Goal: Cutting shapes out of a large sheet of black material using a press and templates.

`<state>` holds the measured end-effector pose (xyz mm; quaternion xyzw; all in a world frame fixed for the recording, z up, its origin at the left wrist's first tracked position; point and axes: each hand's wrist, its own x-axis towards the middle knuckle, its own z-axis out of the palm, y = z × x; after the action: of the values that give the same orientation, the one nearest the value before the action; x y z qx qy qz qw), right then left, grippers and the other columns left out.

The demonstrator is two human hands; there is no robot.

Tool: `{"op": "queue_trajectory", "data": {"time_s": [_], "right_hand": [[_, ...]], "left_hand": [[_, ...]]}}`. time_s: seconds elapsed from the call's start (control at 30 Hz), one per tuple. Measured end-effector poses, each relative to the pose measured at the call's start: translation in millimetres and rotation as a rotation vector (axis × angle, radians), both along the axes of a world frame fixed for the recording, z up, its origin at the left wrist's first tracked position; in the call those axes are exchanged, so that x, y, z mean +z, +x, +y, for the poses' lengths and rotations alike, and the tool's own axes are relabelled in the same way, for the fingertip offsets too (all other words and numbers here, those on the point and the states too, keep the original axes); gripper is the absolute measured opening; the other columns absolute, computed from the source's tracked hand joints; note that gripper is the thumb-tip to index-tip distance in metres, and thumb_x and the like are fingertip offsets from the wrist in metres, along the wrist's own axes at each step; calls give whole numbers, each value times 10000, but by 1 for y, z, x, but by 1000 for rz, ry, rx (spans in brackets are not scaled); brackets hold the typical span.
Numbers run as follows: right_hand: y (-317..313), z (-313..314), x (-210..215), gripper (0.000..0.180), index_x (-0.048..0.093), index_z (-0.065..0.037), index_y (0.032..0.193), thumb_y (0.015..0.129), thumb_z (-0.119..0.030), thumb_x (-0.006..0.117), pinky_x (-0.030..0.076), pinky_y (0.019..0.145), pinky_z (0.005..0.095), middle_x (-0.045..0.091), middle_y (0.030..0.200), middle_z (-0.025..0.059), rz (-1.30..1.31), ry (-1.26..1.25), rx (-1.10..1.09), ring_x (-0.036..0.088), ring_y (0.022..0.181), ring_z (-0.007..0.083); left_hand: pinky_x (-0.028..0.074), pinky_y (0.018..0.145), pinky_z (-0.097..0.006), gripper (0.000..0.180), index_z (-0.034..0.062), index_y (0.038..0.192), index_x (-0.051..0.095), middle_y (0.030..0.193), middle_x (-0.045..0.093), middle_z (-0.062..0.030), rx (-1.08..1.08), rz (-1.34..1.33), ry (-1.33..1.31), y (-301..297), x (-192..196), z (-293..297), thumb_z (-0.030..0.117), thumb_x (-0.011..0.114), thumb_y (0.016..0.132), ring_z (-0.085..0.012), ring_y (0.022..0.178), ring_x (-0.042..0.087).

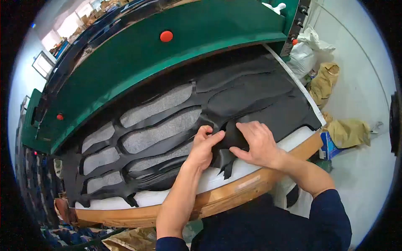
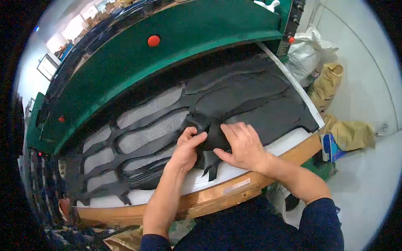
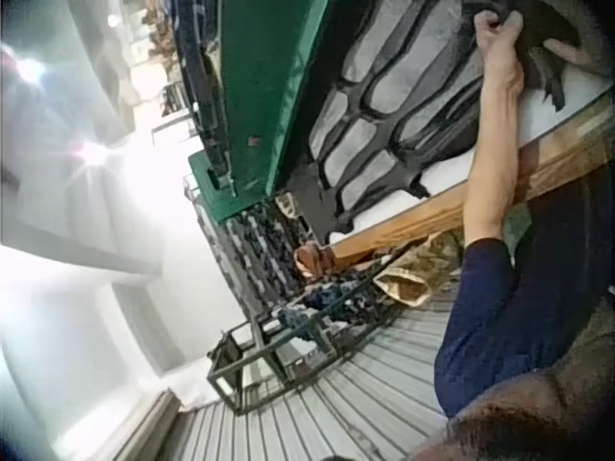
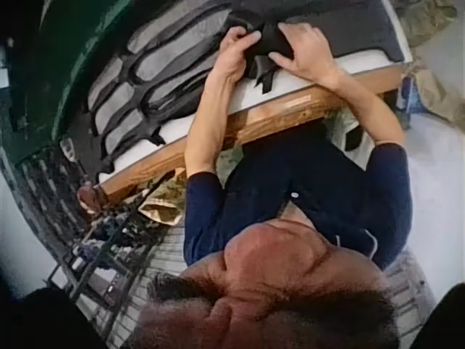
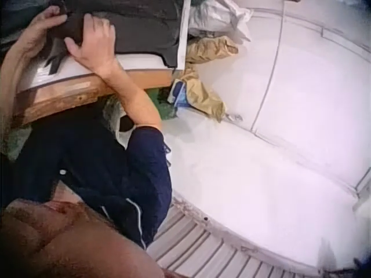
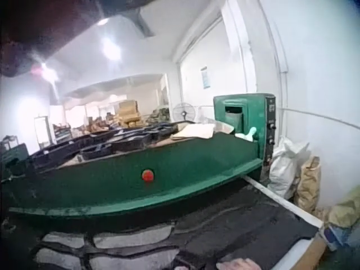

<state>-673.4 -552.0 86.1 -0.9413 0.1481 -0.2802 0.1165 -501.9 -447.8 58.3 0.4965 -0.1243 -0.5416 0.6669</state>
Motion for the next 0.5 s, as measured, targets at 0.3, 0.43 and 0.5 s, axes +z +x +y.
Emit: {"op": "queue_trajectory", "data": {"time_s": [0.3,0.43,0.5], "right_hand": [[21,10,10,718,493,26,1223,640,-231,825,459,827,436,595,1090,173,289,28,-149,563,1022,346],[38,11,6,580,537,0,1128,656,-201,808,491,803,432,615,1064,171,492,-60,-281,589,998,356],[29,3,-12,498,556,-11,1071,664,-180,789,502,790,436,626,1032,170,338,-45,-285,601,970,359]], "left_hand": [[481,914,-354,287,92,1080,466,1060,669,-159,0,185,-179,4,-10,7,33,658,875,-217,1007,628],[448,895,-326,289,106,1098,497,1043,610,-60,-12,175,-234,5,-22,3,40,662,870,-175,981,569],[469,865,-323,287,90,1108,476,994,629,-83,-33,177,-232,6,-27,2,30,641,882,-187,931,600]]}}
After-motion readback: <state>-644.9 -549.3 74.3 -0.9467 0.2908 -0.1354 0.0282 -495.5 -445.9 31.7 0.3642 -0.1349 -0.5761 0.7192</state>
